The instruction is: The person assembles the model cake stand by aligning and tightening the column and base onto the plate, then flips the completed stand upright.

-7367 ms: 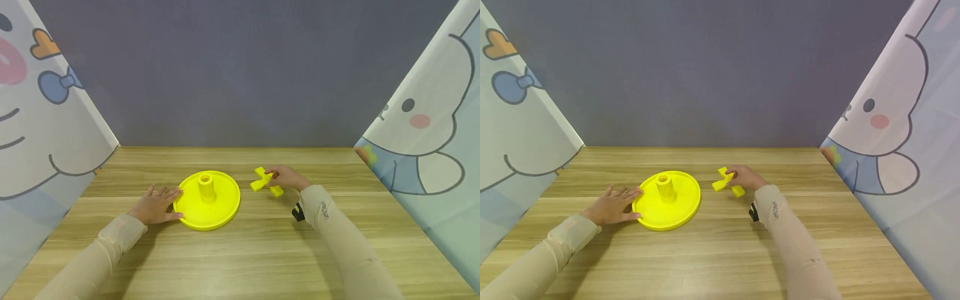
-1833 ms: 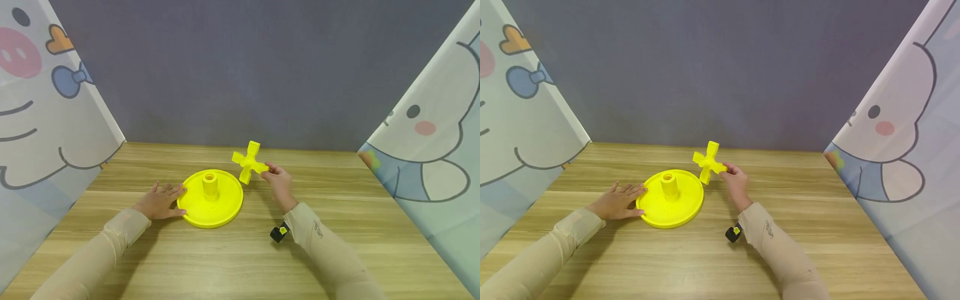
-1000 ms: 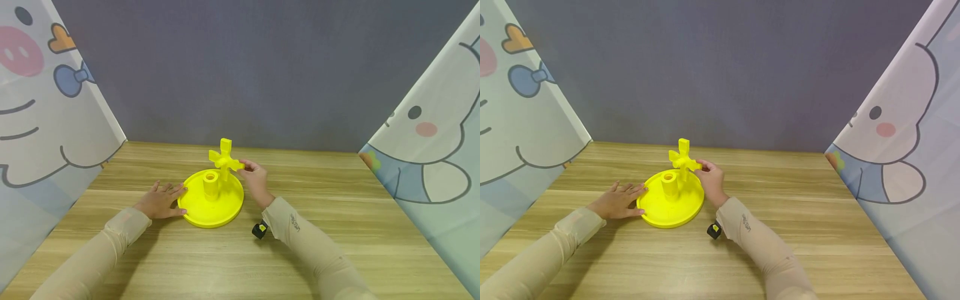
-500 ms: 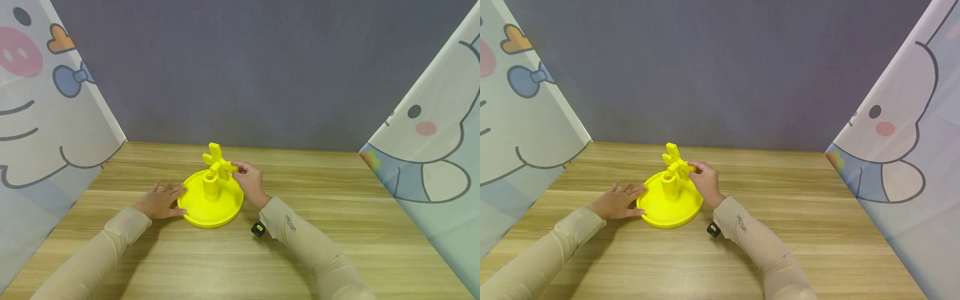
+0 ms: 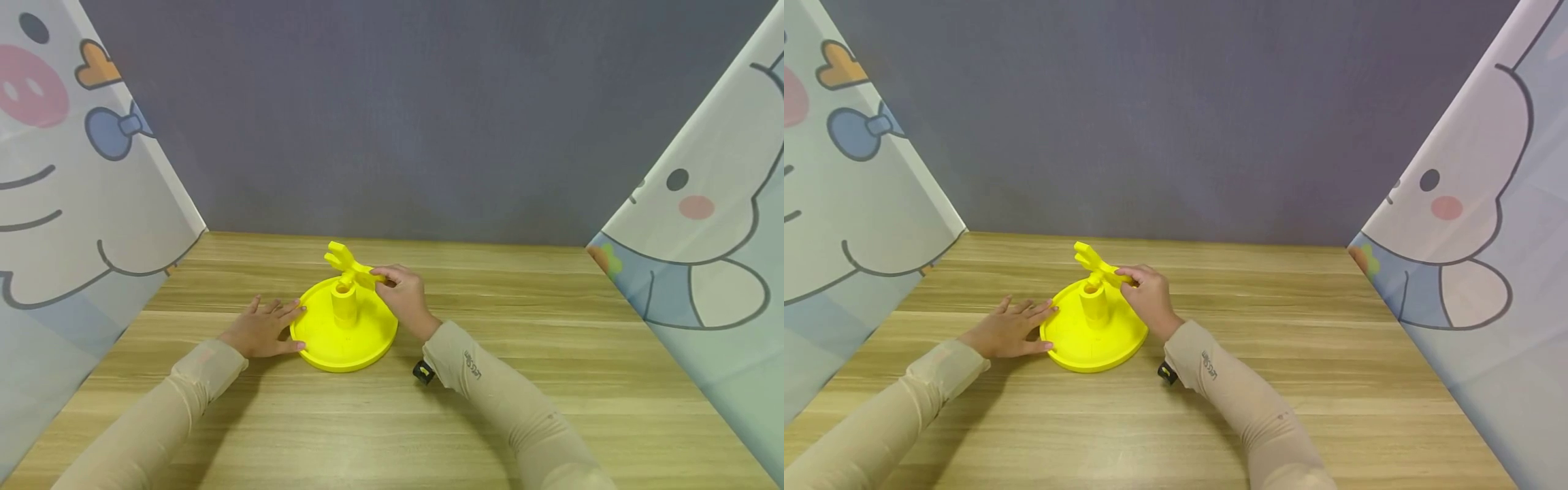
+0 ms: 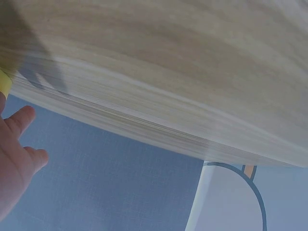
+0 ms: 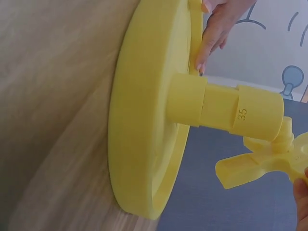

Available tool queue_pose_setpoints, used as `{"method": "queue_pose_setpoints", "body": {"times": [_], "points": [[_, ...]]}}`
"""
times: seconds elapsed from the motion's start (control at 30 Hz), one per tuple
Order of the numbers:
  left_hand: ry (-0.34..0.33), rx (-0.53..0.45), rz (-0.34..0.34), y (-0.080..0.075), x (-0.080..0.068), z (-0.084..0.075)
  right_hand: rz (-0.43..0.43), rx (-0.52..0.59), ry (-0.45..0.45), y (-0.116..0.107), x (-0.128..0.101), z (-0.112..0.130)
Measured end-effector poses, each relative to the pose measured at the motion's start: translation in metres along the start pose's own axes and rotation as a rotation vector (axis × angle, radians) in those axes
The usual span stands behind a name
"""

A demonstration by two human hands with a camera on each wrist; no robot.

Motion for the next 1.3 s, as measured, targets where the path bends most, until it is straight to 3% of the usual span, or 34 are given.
{"method": "queue_pose_setpoints", "body": {"times": [0.23, 0.83, 1.13, 1.3], "points": [[-0.002, 0.001, -0.002, -0.001, -0.001, -0.001, 0.028, -0.027, -0.159, -0.001, 0.0, 0.014], [0.004, 0.005, -0.012, 0.0, 0.0, 0.001, 0.032, -0.053, -0.312, 0.003, -0.001, 0.015], [0.003, 0.005, -0.012, 0.001, 0.001, 0.002, 0.01, -0.18, -0.546, 0.003, -0.008, 0.028], [0.0, 0.013, -0.017, 0.002, 0.002, 0.003, 0.017, -0.178, -0.56, 0.003, -0.011, 0.029]]}}
Point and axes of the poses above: each hand's wrist, its own x-axis towards the middle knuckle, its own y-axis out of the palm, z = x × y, the point moved 8 cm from there along x, towards the middle knuckle, and after that the axes turned 6 degrees about -x, right-handed, at the moved point
